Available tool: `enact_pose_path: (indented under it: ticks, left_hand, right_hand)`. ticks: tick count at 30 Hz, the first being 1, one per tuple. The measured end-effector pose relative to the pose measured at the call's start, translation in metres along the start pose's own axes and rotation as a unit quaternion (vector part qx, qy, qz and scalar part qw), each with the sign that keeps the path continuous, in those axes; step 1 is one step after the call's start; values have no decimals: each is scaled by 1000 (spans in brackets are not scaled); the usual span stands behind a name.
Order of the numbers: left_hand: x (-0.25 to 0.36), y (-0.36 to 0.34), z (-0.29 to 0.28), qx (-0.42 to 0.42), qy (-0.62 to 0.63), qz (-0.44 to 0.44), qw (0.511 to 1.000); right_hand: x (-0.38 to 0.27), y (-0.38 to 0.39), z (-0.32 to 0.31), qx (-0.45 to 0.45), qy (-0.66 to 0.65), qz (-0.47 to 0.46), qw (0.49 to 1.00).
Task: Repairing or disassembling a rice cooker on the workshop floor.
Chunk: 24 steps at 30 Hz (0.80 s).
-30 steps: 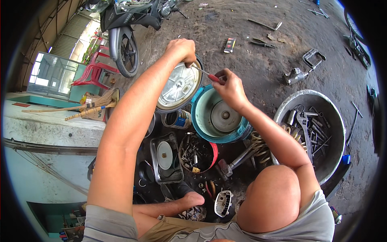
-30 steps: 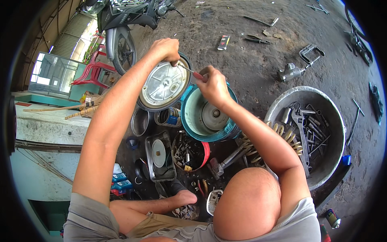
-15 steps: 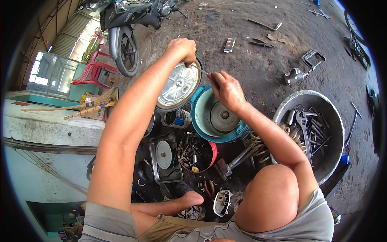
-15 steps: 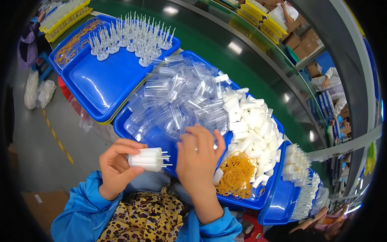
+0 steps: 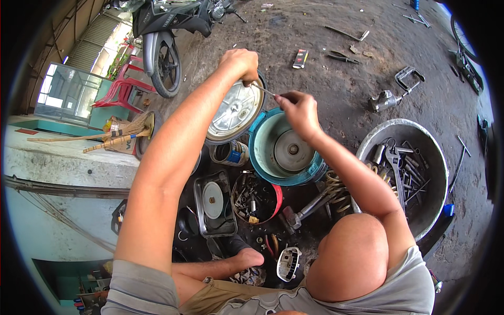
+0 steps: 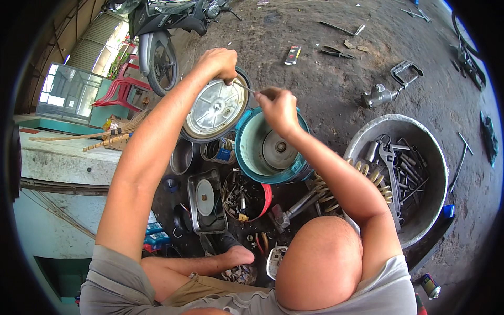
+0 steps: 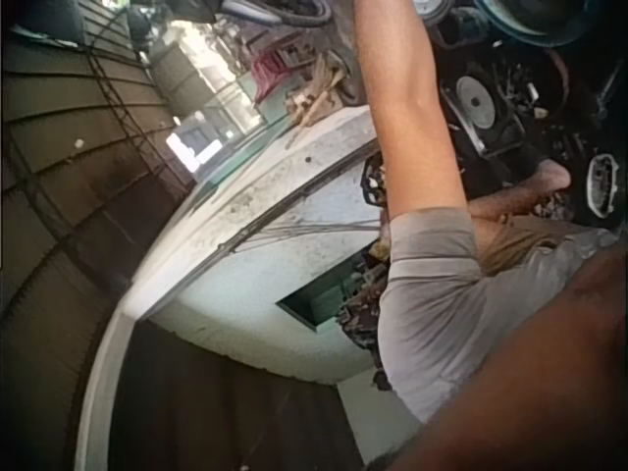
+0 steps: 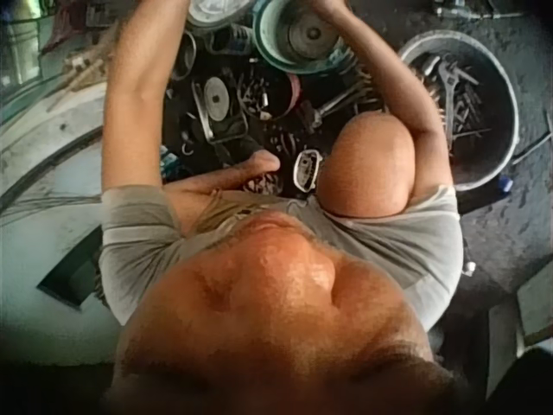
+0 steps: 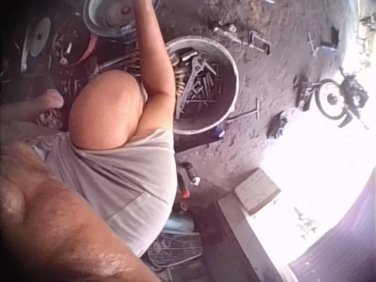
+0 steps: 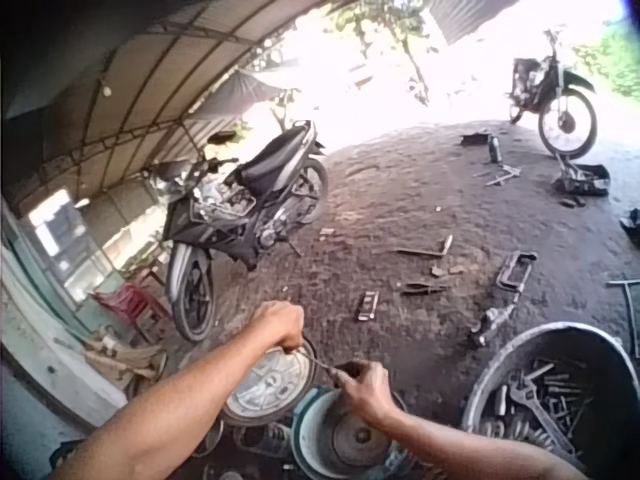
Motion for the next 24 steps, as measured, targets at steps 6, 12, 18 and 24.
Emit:
enact_pose_path:
  ticks: [6,12,18,24]
  left_hand:
    - [-2,2,-1,-12,2,-22,1000]
    - [-1,0,0,-16,-3,-24,1000]
    - [-4,-1,1,-18,-1,-20,1000]
    - [-3,-3,3,-12,0,-2,1000]
  right_hand:
    - [2,3,9,-96,-96,126,983]
    - [-27,4,2,-5,171,-155,973]
    - [8,2,11,-94,-136,143,976]
    - [-18,-3,4,-28,90,-124,988]
Point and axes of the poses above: each hand's wrist, its own y-axis away from the middle knuckle, its own z-axis out of the palm, x = y × z, the point moved 7 cm from there along -y, towards the middle knuckle, and after that the axes turned 10 degrees about y, right-handed, at the moved point
